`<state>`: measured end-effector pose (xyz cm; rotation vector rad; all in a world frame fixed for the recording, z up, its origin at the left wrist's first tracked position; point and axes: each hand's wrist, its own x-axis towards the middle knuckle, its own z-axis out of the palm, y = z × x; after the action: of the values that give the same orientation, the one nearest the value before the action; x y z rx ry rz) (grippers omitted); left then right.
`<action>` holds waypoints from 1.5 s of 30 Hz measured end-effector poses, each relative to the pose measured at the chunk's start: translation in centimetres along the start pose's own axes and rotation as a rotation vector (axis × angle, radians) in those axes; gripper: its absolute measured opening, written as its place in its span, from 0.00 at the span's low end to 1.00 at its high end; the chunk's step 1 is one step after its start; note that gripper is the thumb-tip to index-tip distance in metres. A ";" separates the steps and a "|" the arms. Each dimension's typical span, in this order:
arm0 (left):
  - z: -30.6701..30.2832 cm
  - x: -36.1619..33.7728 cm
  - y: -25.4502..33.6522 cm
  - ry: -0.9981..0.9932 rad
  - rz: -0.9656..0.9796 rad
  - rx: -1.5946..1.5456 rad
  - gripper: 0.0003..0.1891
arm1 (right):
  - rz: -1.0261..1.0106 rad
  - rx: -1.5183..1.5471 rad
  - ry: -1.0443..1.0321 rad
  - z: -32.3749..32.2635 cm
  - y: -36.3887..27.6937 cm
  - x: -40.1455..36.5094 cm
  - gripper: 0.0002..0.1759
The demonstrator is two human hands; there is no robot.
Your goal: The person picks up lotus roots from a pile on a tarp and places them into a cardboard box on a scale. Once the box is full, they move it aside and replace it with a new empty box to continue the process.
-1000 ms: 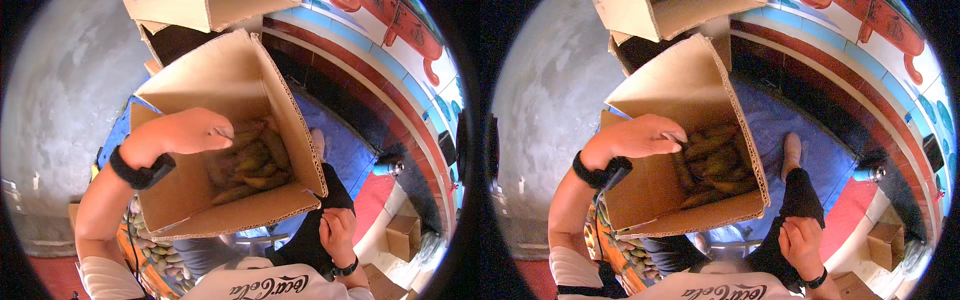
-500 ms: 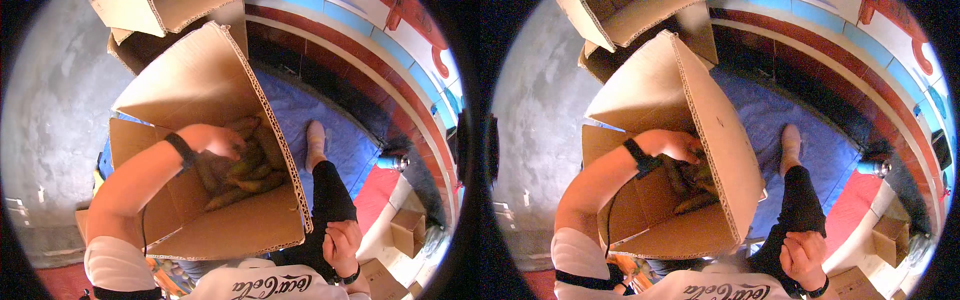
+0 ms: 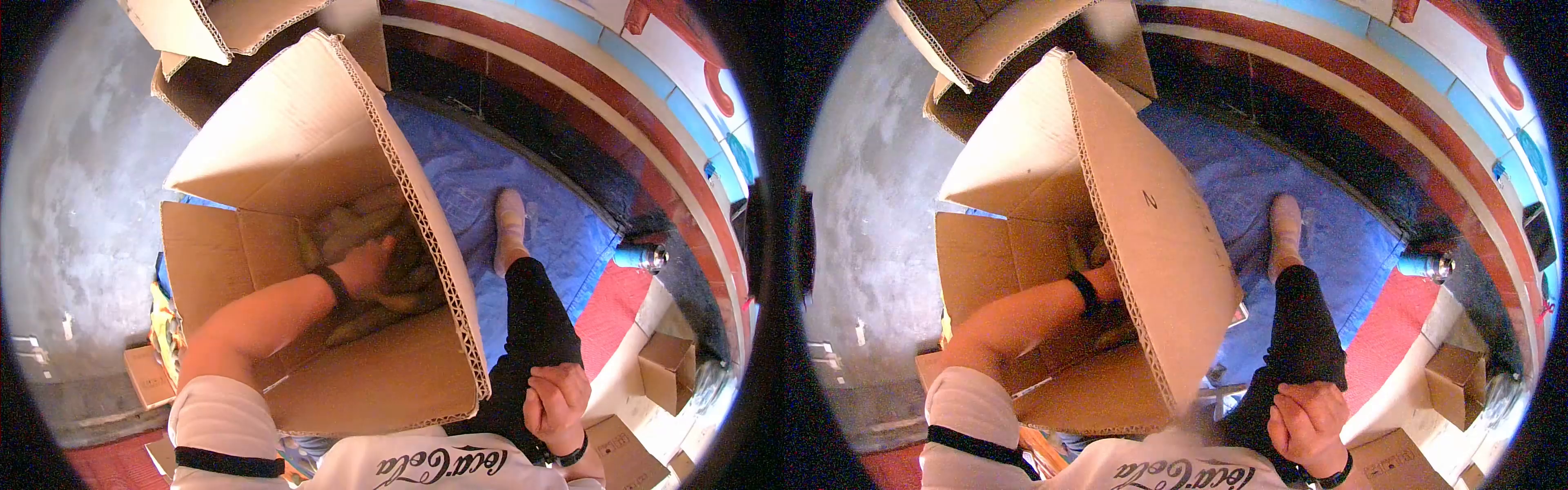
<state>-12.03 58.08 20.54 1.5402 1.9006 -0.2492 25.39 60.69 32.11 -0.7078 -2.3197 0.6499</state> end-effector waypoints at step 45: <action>-2.3 -46.4 -15.7 0.674 -0.934 -0.663 0.24 | -0.044 -0.112 0.014 2.7 -2.0 0.8 0.03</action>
<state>-23.74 17.87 46.13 0.2145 2.7284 0.5336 22.41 59.00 31.74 -0.7074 -2.3656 0.4973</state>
